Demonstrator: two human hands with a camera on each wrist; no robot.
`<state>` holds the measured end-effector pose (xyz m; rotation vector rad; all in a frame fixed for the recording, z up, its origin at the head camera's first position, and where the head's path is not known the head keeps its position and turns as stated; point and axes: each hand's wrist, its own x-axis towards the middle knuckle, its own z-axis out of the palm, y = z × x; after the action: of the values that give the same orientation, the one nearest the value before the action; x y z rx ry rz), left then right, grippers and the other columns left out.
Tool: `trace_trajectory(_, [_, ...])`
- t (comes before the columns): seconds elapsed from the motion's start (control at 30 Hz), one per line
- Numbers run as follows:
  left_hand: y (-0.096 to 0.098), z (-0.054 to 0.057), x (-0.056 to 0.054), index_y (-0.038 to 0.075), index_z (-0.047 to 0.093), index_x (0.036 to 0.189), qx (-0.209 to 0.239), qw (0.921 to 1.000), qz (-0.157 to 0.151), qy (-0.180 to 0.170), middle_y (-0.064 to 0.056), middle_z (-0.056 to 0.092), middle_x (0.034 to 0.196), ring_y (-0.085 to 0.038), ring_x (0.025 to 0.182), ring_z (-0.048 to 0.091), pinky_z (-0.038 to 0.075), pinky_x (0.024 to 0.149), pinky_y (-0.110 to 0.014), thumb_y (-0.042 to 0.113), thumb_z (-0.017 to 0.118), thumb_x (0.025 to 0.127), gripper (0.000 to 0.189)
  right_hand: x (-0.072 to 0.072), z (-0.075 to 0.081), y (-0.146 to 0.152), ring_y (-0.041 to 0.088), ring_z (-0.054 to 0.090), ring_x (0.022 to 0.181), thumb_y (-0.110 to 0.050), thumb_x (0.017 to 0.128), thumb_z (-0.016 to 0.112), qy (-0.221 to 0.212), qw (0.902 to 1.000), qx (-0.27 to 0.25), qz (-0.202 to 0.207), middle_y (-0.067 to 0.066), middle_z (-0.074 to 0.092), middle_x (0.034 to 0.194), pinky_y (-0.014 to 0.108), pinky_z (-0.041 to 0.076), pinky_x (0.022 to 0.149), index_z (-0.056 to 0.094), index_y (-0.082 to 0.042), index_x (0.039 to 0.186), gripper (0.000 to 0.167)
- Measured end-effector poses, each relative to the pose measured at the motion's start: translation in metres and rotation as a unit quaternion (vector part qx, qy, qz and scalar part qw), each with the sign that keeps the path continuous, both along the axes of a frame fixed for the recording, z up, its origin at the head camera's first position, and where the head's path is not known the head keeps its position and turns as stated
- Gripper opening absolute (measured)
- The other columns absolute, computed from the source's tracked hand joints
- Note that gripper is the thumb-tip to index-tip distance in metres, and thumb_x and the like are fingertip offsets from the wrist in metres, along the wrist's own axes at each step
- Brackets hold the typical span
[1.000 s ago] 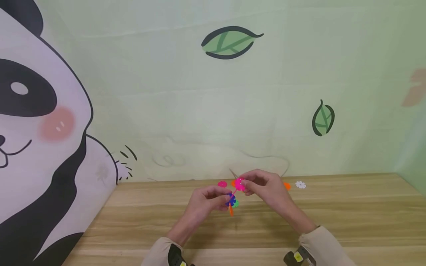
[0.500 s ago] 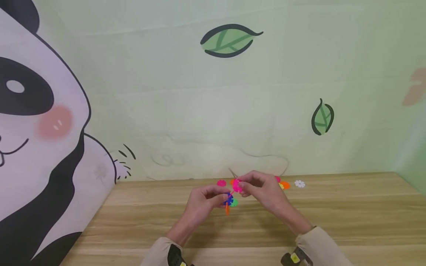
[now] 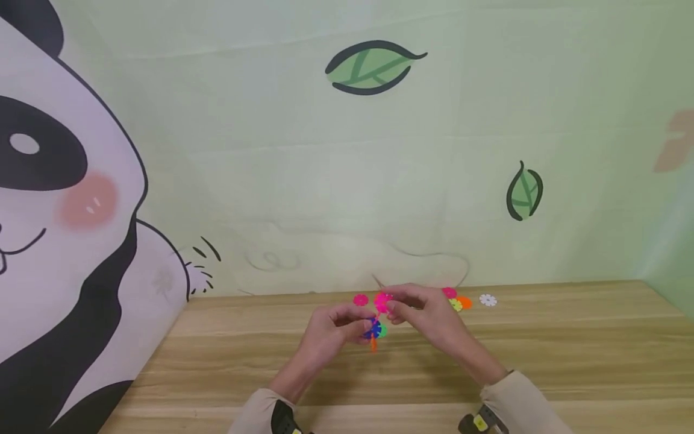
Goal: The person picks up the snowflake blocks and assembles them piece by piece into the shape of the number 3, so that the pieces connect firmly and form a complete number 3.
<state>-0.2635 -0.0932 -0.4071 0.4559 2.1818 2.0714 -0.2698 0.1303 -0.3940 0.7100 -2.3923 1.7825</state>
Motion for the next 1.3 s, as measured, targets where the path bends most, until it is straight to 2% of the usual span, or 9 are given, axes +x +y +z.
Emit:
trace_trajectory(0.13, [0.001, 0.001, 0.001, -0.007, 0.076, 0.112, 0.000, 0.9998, -0.014, -0.015, -0.012, 0.077, 0.100, -0.019, 0.086, 0.075, 0.065, 0.084, -0.043, 0.003, 0.077, 0.097, 0.018, -0.001, 0.000, 0.000, 0.028, 0.077, 0.091, -0.004, 0.103, 0.069, 0.003, 0.9999, 0.013, 0.003, 0.014, 0.076, 0.113, 0.034, 0.065, 0.083, 0.070, 0.001, 0.133, 0.030])
trace_trajectory(0.3, [0.001, 0.003, 0.002, -0.006, 0.075, 0.114, 0.000, 0.9997, -0.006, -0.025, -0.009, 0.077, 0.102, -0.020, 0.088, 0.075, 0.065, 0.086, -0.045, 0.010, 0.078, 0.097, 0.023, 0.001, 0.002, -0.002, 0.035, 0.075, 0.091, -0.005, 0.101, 0.073, -0.009, 0.9998, 0.014, -0.014, 0.007, 0.074, 0.099, 0.035, 0.065, 0.083, 0.071, 0.000, 0.120, 0.020])
trace_trajectory(0.43, [0.000, 0.003, 0.003, -0.005, 0.075, 0.116, 0.003, 0.9997, 0.013, -0.021, -0.009, 0.076, 0.104, -0.022, 0.089, 0.075, 0.065, 0.085, -0.040, 0.014, 0.077, 0.098, 0.026, 0.002, 0.003, -0.005, 0.037, 0.075, 0.091, -0.006, 0.099, 0.075, -0.013, 0.9999, 0.008, -0.004, 0.007, 0.075, 0.098, 0.034, 0.065, 0.082, 0.073, -0.002, 0.111, 0.013])
trace_trajectory(0.57, [0.000, 0.004, 0.003, -0.005, 0.075, 0.115, 0.006, 0.9996, 0.019, -0.019, -0.010, 0.076, 0.104, -0.024, 0.089, 0.076, 0.065, 0.087, -0.041, 0.013, 0.077, 0.099, 0.025, 0.004, 0.002, -0.009, 0.035, 0.076, 0.091, -0.006, 0.100, 0.075, -0.026, 0.9996, 0.006, -0.006, 0.007, 0.076, 0.099, 0.036, 0.065, 0.083, 0.074, -0.004, 0.108, 0.009])
trace_trajectory(0.73, [-0.001, 0.003, 0.002, -0.006, 0.075, 0.112, 0.009, 0.9995, 0.025, -0.018, -0.009, 0.076, 0.101, -0.023, 0.088, 0.076, 0.065, 0.088, -0.043, 0.012, 0.077, 0.098, 0.022, 0.005, 0.000, -0.010, 0.033, 0.076, 0.092, -0.012, 0.100, 0.077, -0.036, 0.9991, 0.008, -0.020, 0.005, 0.076, 0.101, 0.043, 0.065, 0.085, 0.075, -0.006, 0.109, 0.011])
trace_trajectory(0.83, [-0.003, 0.002, 0.001, -0.005, 0.075, 0.109, 0.009, 0.9991, 0.037, -0.018, -0.009, 0.076, 0.098, -0.022, 0.086, 0.075, 0.065, 0.085, -0.041, 0.012, 0.077, 0.097, 0.021, 0.004, -0.002, -0.005, 0.029, 0.076, 0.091, -0.016, 0.100, 0.077, -0.028, 0.9993, 0.003, -0.024, 0.009, 0.076, 0.104, 0.041, 0.065, 0.086, 0.075, -0.006, 0.111, 0.015])
trace_trajectory(1.0, [-0.008, 0.000, -0.003, -0.005, 0.074, 0.108, 0.013, 0.9980, 0.058, -0.020, -0.009, 0.075, 0.097, -0.021, 0.085, 0.075, 0.065, 0.083, -0.037, 0.011, 0.077, 0.096, 0.021, -0.004, -0.004, 0.006, 0.030, 0.076, 0.093, -0.013, 0.099, 0.077, -0.029, 0.9976, 0.000, -0.062, 0.009, 0.077, 0.104, 0.030, 0.063, 0.086, 0.076, -0.004, 0.114, 0.017])
trace_trajectory(1.13, [-0.013, 0.000, -0.007, -0.007, 0.073, 0.108, 0.024, 0.9970, 0.070, -0.022, -0.010, 0.075, 0.097, -0.021, 0.085, 0.075, 0.065, 0.082, -0.035, 0.010, 0.077, 0.095, 0.021, -0.014, -0.007, 0.009, 0.031, 0.076, 0.094, -0.012, 0.099, 0.077, -0.042, 0.9948, 0.016, -0.092, 0.007, 0.078, 0.103, 0.037, 0.064, 0.090, 0.076, -0.004, 0.115, 0.017])
trace_trajectory(1.3, [-0.020, 0.000, -0.009, -0.005, 0.073, 0.107, 0.021, 0.9952, 0.091, -0.028, -0.010, 0.074, 0.095, -0.022, 0.084, 0.074, 0.065, 0.080, -0.033, 0.012, 0.078, 0.096, 0.021, -0.035, -0.009, 0.004, 0.029, 0.073, 0.095, -0.012, 0.100, 0.076, -0.035, 0.9955, 0.045, -0.076, 0.007, 0.077, 0.104, 0.050, 0.063, 0.088, 0.076, -0.005, 0.114, 0.015])
